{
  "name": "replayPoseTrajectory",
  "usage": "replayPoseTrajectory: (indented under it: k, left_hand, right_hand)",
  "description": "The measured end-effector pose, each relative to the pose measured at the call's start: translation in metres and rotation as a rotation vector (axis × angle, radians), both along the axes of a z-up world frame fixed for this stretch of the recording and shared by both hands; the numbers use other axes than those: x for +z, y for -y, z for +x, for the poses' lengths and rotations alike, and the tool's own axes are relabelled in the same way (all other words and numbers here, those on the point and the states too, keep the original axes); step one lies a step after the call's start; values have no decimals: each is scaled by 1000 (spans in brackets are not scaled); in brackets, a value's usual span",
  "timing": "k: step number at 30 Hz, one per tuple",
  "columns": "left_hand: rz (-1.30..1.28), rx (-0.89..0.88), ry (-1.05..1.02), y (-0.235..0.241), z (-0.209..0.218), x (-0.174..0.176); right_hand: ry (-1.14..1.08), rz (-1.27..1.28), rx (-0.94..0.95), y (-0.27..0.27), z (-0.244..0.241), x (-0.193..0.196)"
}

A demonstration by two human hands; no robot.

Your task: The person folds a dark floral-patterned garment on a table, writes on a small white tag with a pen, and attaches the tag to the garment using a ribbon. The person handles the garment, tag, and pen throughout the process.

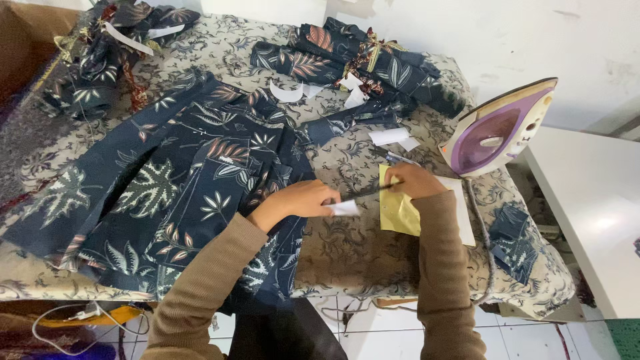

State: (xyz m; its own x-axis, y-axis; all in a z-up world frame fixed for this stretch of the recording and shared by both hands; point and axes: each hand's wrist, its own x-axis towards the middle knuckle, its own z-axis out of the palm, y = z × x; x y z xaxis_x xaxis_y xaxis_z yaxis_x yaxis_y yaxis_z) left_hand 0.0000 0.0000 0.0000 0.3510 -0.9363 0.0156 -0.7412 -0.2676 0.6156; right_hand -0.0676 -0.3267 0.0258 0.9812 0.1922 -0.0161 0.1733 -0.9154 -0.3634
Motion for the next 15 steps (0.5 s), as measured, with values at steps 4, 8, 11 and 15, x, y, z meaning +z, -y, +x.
replayPoseTrajectory:
  k: [4,8,11,15]
  left_hand:
    - [-30,120,-34,5,-5,0]
    - [-364,-46,97,11,-1,-13]
    - [-58,-115,-295,17,1,-19]
    - [17,-185,-22,18,-12,-18]
  right_hand:
    - [188,228,-116,14,4,9]
    - [150,808,-183,13,4,13]
    - [55,1299,-186,-4,2,15]
    - [26,1286,-8,-31,0,24]
